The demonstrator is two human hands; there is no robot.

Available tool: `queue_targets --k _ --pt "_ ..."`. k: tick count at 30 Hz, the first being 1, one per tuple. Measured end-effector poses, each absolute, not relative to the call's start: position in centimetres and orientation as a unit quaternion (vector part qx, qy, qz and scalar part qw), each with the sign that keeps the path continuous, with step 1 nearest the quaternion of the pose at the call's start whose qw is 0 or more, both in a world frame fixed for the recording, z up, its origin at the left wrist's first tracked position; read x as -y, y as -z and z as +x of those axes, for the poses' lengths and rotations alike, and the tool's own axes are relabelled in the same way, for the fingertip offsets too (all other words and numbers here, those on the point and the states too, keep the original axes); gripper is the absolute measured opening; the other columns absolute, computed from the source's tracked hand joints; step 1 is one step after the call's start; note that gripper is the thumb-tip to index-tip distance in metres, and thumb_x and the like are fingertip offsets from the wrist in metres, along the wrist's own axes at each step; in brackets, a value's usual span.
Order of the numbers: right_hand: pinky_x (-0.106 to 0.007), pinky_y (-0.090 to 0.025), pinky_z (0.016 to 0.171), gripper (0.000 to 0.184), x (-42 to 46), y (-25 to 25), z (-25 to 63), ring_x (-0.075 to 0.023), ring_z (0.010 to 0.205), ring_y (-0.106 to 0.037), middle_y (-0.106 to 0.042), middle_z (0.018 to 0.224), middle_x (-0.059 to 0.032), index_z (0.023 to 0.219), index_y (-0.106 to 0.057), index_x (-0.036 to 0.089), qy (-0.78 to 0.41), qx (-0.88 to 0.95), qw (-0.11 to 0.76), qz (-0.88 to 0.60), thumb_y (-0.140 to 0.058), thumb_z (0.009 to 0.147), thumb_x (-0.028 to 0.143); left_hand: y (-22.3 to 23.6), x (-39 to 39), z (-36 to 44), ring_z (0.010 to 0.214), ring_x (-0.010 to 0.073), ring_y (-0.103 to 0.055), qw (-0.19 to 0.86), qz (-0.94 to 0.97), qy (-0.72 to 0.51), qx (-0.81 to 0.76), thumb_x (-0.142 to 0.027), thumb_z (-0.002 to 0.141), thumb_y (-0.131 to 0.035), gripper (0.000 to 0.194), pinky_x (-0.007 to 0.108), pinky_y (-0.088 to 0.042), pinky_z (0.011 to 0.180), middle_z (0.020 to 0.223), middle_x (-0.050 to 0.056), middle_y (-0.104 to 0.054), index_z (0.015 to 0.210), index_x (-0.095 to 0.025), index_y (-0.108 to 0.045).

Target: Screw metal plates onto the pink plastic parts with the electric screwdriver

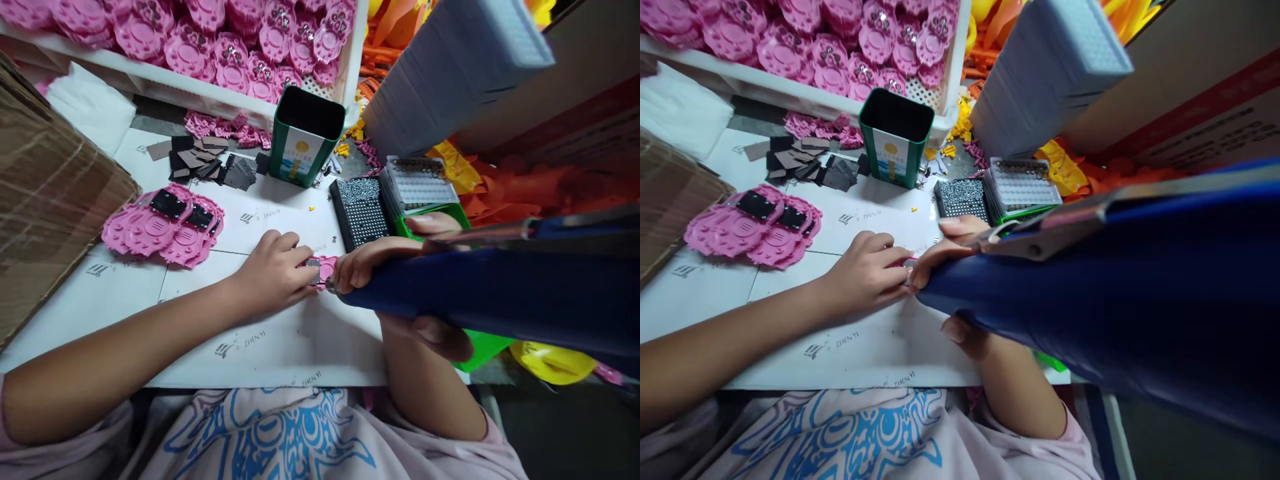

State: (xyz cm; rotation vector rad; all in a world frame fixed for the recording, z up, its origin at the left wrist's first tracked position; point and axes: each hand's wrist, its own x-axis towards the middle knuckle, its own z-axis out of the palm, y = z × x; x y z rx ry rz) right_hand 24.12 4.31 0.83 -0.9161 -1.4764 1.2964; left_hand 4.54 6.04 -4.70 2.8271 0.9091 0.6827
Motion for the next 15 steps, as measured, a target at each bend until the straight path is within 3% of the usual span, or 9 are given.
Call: queue_targets --k 4,6,11,15 --pt "-0.039 -0.054 0.056 0.048 -5.0 -1.5 23.9 -0.0204 0.054 -0.064 -0.067 0.068 0.0004 0.115 -0.060 0.032 -0.543 0.567 0.563 -0.258 -0.072 0.070 0.047 4.5 -6.4 4.1 0.098 0.0264 -0.052 0.067 0.935 -0.199 -0.284 -0.043 0.092 -0.062 0.025 0.042 -0.030 0.080 0.105 0.006 -0.072 0.082 -0.021 -0.066" --pt "-0.039 -0.055 0.057 0.053 -5.4 -2.1 24.3 -0.0204 0.055 -0.066 -0.069 0.070 0.0008 0.121 -0.057 0.036 -0.564 0.540 0.583 -0.225 -0.072 0.071 0.043 4.2 -6.6 3.7 0.104 0.0282 -0.051 0.110 0.934 -0.185 -0.284 -0.047 0.087 -0.068 0.025 0.043 -0.029 0.085 0.108 0.006 -0.070 0.091 -0.022 -0.068" --pt "-0.037 -0.055 0.056 0.037 -6.2 -3.2 25.8 -0.0196 0.055 -0.065 -0.067 0.067 0.0019 0.103 -0.066 0.035 -0.531 0.519 0.630 -0.229 -0.073 0.068 0.040 3.4 -7.0 2.9 0.111 0.0310 -0.048 0.243 0.896 -0.132 -0.348 -0.055 0.069 -0.081 0.062 0.044 -0.031 0.095 0.110 0.008 -0.066 0.115 -0.019 -0.058" --pt "-0.033 -0.055 0.051 0.024 -6.9 -3.0 26.2 -0.0177 0.051 -0.064 -0.065 0.061 0.0029 0.088 -0.068 0.030 -0.497 0.510 0.657 -0.249 -0.074 0.067 0.041 3.2 -7.0 3.0 0.116 0.0329 -0.046 0.241 0.897 -0.117 -0.351 -0.054 0.068 -0.081 0.072 0.046 -0.031 0.098 0.118 0.011 -0.062 0.124 -0.017 -0.054"
